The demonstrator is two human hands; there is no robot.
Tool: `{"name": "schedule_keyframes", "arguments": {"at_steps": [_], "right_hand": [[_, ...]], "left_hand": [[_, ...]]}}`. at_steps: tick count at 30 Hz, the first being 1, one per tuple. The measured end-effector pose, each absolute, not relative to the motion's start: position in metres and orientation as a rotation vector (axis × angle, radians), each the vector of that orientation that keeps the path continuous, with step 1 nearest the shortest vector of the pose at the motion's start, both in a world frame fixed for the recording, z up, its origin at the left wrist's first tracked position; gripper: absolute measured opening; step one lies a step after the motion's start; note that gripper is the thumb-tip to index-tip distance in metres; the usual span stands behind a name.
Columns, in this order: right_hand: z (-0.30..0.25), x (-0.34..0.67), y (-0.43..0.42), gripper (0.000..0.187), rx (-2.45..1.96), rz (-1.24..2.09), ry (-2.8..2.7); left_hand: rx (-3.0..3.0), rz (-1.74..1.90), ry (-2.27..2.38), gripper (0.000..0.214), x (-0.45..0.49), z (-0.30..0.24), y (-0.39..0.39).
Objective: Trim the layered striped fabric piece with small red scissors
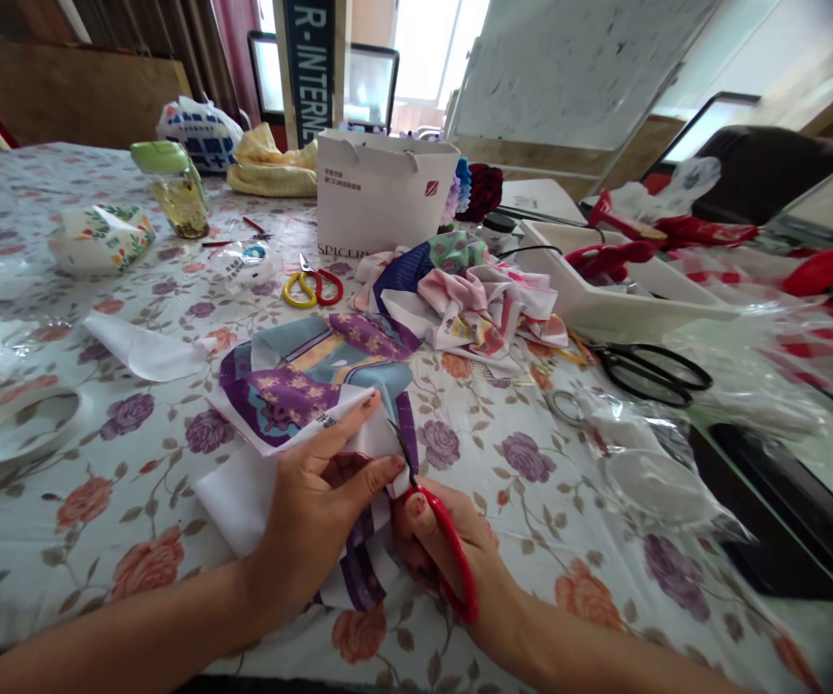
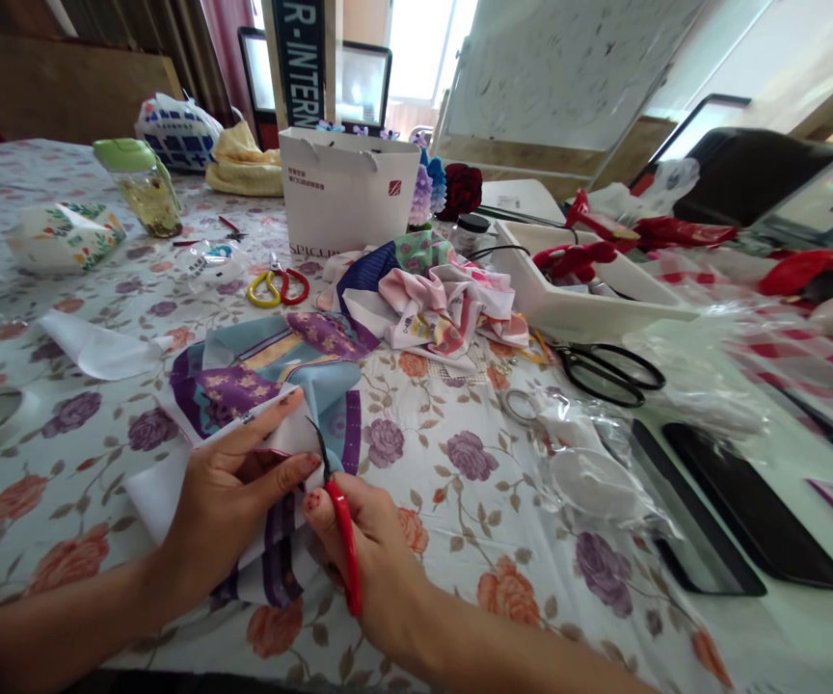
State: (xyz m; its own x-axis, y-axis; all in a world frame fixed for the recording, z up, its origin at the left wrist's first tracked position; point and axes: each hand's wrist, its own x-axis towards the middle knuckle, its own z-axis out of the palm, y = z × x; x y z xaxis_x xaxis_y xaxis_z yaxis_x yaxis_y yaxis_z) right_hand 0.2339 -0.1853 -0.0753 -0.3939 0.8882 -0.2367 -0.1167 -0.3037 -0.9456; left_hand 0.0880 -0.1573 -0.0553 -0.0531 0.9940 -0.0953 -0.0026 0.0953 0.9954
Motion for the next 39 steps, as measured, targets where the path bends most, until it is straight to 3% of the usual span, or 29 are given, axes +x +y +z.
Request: {"name": "schedule_keyframes", "arguments": {"at_steps": [13, 19, 22, 27, 32, 39], "right_hand": [[-0.052, 0.266, -0.139, 0.053, -1.231, 1.488, -1.562], [-0.05, 0.278, -0.128, 0.051, -1.189, 1.538, -1.788], [-0.05, 0.28, -0.128, 0.051, -1.224, 1.482, -1.919], [-0.053, 0.279, -0.133, 0.044, -1.186, 1.618, -1.991], [-0.051, 0.278, -0.134, 0.043, -1.143, 1.564, -2.011], [-0.045, 0.279, -0.133, 0.043, -1.167, 1.537, -2.065]], "left_hand": [[1.017, 1.216, 1.107, 0.056, 0.081, -0.05, -0.154], [1.188, 1.472, 1.255, 0.018, 0.058, -0.041, -0.143], [1.277, 1.535, 1.295, 0.016, 0.043, -0.034, -0.124], [1.756, 1.072, 1.296, 0.027, 0.033, -0.024, -0.096], [2.475, 0.623, 0.946, 0.04, 0.049, -0.019, -0.077], [2.608, 0.144, 0.856, 0.044, 0.083, -0.012, -0.034]]}}
